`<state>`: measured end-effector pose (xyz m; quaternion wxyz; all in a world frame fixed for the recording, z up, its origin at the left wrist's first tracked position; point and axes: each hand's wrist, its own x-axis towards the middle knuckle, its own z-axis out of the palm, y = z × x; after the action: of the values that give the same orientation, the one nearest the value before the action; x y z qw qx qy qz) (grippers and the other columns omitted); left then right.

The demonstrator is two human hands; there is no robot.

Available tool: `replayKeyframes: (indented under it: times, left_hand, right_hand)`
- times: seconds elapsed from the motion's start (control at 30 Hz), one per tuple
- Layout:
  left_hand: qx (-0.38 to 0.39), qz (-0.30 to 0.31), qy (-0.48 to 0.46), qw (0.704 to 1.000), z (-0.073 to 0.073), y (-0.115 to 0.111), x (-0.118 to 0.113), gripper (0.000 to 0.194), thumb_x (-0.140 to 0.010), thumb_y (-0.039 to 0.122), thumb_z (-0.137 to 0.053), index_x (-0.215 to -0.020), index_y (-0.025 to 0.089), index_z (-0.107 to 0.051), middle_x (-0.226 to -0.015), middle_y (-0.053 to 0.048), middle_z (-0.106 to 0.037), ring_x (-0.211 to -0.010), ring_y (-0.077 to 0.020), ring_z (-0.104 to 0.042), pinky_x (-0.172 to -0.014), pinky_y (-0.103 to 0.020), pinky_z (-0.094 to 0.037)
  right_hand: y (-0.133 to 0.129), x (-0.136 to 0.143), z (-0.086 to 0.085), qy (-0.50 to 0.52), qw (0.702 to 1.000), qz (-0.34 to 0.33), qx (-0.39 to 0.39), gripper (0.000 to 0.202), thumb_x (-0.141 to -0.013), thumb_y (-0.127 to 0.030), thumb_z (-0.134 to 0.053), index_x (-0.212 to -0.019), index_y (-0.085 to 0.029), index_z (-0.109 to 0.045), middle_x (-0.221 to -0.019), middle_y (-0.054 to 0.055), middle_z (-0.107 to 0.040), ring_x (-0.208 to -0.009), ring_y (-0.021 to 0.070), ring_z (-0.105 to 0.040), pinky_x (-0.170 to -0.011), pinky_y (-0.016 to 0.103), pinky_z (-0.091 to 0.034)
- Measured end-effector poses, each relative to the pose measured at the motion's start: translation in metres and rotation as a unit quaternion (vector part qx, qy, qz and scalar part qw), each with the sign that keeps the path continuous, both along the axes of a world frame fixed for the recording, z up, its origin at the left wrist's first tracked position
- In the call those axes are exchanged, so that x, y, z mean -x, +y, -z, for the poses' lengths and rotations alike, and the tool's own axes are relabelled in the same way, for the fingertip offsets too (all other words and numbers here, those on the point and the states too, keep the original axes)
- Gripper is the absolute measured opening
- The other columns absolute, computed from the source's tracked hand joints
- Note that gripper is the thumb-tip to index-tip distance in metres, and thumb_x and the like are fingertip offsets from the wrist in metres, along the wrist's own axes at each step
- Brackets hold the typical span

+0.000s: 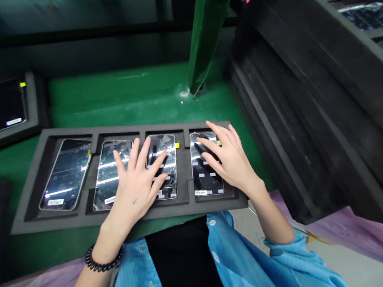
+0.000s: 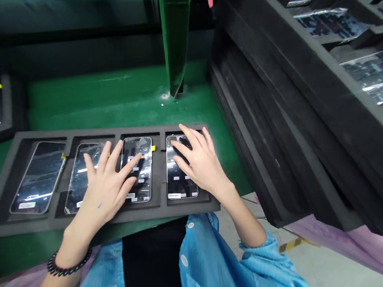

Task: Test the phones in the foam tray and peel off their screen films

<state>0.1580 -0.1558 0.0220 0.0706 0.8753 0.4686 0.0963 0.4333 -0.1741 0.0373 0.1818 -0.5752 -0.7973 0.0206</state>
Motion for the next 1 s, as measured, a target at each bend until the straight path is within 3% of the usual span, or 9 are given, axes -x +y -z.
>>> replayKeyframes:
  times: [0.17,0.33,0.47,0.57,0.8,1.0]
  left_hand:
    - [0.004,-0.021,-0.007,1.0,-0.001,-0.002,0.003,0.049,-0.107,0.042,-0.031,-0.151,0.026,-0.048,-0.172,-0.014,-0.017,-0.161,-0.0352,-0.005,-0.123,-0.074,-0.001]
    - [0.013,-0.05,-0.01,0.999,-0.002,-0.005,0.012,0.051,-0.107,0.04,-0.029,-0.152,0.023,-0.046,-0.171,-0.018,-0.018,-0.16,-0.0393,-0.006,-0.121,-0.077,-0.003]
    - [0.015,-0.05,0.011,0.999,0.0,-0.006,0.013,0.05,-0.108,0.04,-0.029,-0.148,0.022,-0.052,-0.169,-0.02,-0.022,-0.16,-0.041,-0.01,-0.12,-0.08,-0.006]
    - [0.013,-0.049,0.012,0.999,0.001,-0.007,0.012,0.051,-0.108,0.041,-0.027,-0.151,0.023,-0.048,-0.169,-0.02,-0.021,-0.16,-0.0397,-0.009,-0.119,-0.08,-0.007]
    - [0.041,-0.046,-0.005,0.998,-0.004,-0.008,0.004,0.051,-0.107,0.043,-0.031,-0.154,0.029,-0.042,-0.173,-0.012,-0.015,-0.161,-0.036,-0.008,-0.125,-0.071,0.001]
    - [0.021,-0.063,-0.029,0.997,-0.007,-0.024,0.02,0.052,-0.106,0.037,-0.033,-0.158,0.031,-0.037,-0.173,-0.011,-0.015,-0.16,-0.0407,-0.008,-0.124,-0.075,0.002]
  right_hand:
    - [-0.032,-0.015,-0.002,0.037,0.998,0.026,-0.034,0.028,-0.105,-0.029,-0.048,-0.114,-0.025,-0.075,-0.154,0.01,-0.052,-0.141,0.0284,-0.05,-0.123,0.062,-0.031]
    - [-0.052,-0.018,0.003,0.041,0.998,0.034,-0.027,0.027,-0.104,-0.027,-0.051,-0.112,-0.027,-0.077,-0.154,0.01,-0.053,-0.138,0.028,-0.052,-0.122,0.062,-0.031]
    - [-0.054,-0.016,0.006,0.028,0.998,0.051,-0.013,0.027,-0.104,-0.026,-0.05,-0.11,-0.024,-0.076,-0.151,0.012,-0.055,-0.136,0.0291,-0.053,-0.121,0.064,-0.032]
    - [-0.052,-0.012,0.005,0.032,0.999,0.036,-0.003,0.028,-0.104,-0.028,-0.051,-0.118,-0.022,-0.073,-0.152,0.013,-0.054,-0.139,0.03,-0.051,-0.121,0.064,-0.032]
    - [-0.047,0.001,0.003,0.021,0.999,-0.017,0.026,0.031,-0.104,-0.032,-0.051,-0.127,-0.024,-0.07,-0.157,0.013,-0.049,-0.141,0.0287,-0.048,-0.124,0.062,-0.03]
    - [-0.048,0.001,0.004,0.016,0.999,-0.005,0.033,0.032,-0.105,-0.034,-0.049,-0.129,-0.025,-0.067,-0.159,0.012,-0.046,-0.143,0.0289,-0.046,-0.125,0.063,-0.029]
